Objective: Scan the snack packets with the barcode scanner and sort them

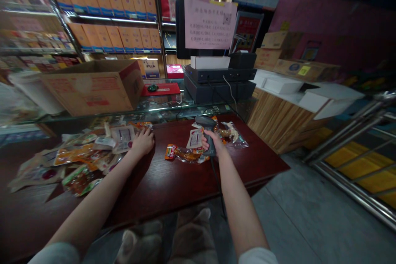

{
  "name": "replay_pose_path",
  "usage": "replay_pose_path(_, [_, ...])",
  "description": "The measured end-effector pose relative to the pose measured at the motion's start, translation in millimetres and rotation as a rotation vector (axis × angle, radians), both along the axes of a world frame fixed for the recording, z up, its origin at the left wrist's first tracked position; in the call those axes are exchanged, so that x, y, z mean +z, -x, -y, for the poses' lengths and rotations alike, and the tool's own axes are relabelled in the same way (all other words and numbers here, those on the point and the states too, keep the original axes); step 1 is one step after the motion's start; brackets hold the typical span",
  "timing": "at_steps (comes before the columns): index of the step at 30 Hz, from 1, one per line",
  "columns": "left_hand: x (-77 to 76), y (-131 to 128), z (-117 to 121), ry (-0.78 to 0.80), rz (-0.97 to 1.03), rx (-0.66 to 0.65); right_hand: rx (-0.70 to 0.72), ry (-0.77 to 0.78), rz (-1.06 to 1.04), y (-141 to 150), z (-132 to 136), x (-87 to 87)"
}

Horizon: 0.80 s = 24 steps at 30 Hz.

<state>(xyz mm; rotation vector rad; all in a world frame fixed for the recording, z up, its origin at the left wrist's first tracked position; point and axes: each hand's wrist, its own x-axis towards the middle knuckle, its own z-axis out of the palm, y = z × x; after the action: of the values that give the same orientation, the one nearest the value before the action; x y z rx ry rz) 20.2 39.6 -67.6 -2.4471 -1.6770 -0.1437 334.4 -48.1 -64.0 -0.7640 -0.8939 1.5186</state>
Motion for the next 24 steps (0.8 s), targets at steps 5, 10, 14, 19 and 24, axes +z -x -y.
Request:
replay_pose_path(5, [10.8,8,-1,0.084,-0.092,0.122,0.029,0.009,-0.005,-1,0,0.8])
replay_pose_path(10, [20.6,-14,0,0.023,0.012,-0.008,0.056,0.021,-0.014,-2,0,2.3])
replay_pose_path(14, [20.0,-38,5,0.382,0.298,-0.497,0.031,0.024,-0.036,-3,1,2.9])
replay_pose_path(19, [10.3,-52,9,0.498,0.244,-0.609,-0.013,0.026,-0.044,-6,2,4.6])
replay_pose_path(24, [15.5,-38,9,0.369,0.247,-0.441,-0.053,0.013,-0.051,-6,4,7.5])
